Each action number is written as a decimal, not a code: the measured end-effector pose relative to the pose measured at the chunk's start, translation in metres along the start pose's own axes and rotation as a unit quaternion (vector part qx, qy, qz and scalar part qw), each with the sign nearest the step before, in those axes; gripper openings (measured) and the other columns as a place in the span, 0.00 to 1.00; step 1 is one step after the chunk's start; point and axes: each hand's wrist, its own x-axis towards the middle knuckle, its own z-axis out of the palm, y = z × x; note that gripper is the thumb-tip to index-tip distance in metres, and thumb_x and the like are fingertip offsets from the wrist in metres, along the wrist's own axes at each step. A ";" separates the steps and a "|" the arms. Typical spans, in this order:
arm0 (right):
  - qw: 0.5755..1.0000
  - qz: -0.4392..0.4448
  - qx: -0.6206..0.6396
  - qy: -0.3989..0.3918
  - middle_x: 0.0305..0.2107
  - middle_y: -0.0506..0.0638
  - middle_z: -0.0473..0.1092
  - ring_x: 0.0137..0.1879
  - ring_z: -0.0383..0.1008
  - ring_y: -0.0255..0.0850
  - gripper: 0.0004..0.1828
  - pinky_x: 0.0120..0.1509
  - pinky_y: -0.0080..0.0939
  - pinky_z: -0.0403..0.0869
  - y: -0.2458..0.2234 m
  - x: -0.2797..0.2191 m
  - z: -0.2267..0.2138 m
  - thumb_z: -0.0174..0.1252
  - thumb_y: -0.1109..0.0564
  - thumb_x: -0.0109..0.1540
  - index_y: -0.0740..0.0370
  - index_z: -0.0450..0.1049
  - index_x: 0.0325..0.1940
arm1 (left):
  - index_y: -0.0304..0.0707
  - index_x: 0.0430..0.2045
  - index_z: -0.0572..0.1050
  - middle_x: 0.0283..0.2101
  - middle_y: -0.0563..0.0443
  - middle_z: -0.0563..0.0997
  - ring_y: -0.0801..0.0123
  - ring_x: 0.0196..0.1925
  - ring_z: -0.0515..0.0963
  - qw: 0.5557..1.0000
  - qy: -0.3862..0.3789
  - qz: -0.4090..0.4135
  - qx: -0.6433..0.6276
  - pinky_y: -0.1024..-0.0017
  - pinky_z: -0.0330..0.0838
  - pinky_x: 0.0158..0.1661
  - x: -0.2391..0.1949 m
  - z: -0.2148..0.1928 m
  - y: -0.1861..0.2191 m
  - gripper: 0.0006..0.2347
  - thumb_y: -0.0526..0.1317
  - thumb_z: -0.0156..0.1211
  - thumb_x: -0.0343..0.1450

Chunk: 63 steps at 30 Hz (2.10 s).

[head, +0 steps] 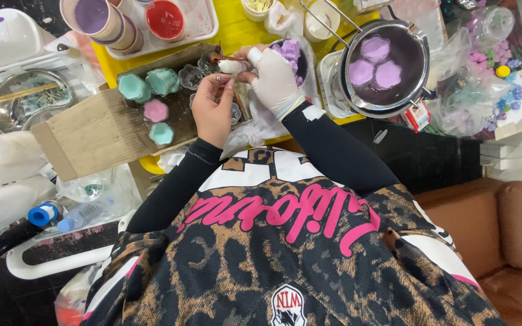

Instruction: The person scoops purple wax pieces from a container and presses them into a clear mold, then dips and holds the mold in a pot of melted wax to coat or fill it, repeating the scooping and dipping steps at the work table.

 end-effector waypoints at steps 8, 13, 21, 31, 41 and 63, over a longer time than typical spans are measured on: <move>0.997 -0.043 -0.017 0.060 0.49 0.58 0.70 0.54 0.75 0.57 0.14 0.57 0.49 0.74 -0.045 -0.021 -0.027 0.61 0.67 0.61 0.61 0.74 0.50 | 0.32 0.42 0.79 0.42 0.54 0.78 0.81 0.39 0.76 0.997 0.007 0.040 0.059 0.81 0.73 0.42 -0.003 0.002 0.026 0.05 0.33 0.63 0.76; 0.994 -0.076 -0.072 0.027 0.43 0.60 0.70 0.50 0.73 0.58 0.14 0.52 0.52 0.72 -0.054 -0.025 -0.029 0.66 0.61 0.55 0.62 0.75 0.44 | 0.32 0.43 0.81 0.46 0.52 0.74 0.79 0.41 0.76 0.996 -0.011 0.052 0.066 0.80 0.73 0.44 -0.005 0.001 0.029 0.05 0.32 0.63 0.76; 0.997 0.004 -0.032 0.075 0.35 0.52 0.77 0.42 0.80 0.45 0.04 0.46 0.41 0.77 -0.052 -0.031 -0.047 0.63 0.62 0.65 0.61 0.76 0.43 | 0.30 0.48 0.77 0.49 0.49 0.75 0.69 0.49 0.79 0.985 -0.043 0.104 0.131 0.73 0.76 0.54 -0.005 0.000 0.029 0.10 0.33 0.67 0.74; 0.900 0.079 0.354 0.241 0.43 0.49 0.72 0.50 0.75 0.36 0.08 0.52 0.33 0.74 -0.020 -0.075 -0.091 0.56 0.66 0.75 0.62 0.66 0.56 | 0.34 0.46 0.79 0.43 0.50 0.75 0.72 0.41 0.77 0.980 -0.028 0.098 0.173 0.75 0.73 0.43 -0.012 0.012 0.034 0.08 0.29 0.64 0.73; 0.892 0.049 0.367 0.260 0.39 0.54 0.74 0.41 0.76 0.39 0.10 0.48 0.37 0.76 -0.023 -0.085 -0.139 0.57 0.64 0.76 0.58 0.62 0.55 | 0.33 0.44 0.79 0.41 0.52 0.76 0.75 0.40 0.77 0.976 0.024 0.110 0.187 0.76 0.74 0.43 -0.017 0.020 0.023 0.06 0.28 0.63 0.74; 0.837 0.020 0.416 0.355 0.37 0.61 0.75 0.37 0.74 0.45 0.12 0.48 0.40 0.73 0.047 -0.141 -0.295 0.52 0.50 0.79 0.59 0.60 0.57 | 0.44 0.44 0.81 0.45 0.49 0.70 0.56 0.50 0.72 0.828 -0.112 0.309 0.454 0.53 0.52 0.51 -0.023 0.184 0.152 0.17 0.48 0.77 0.65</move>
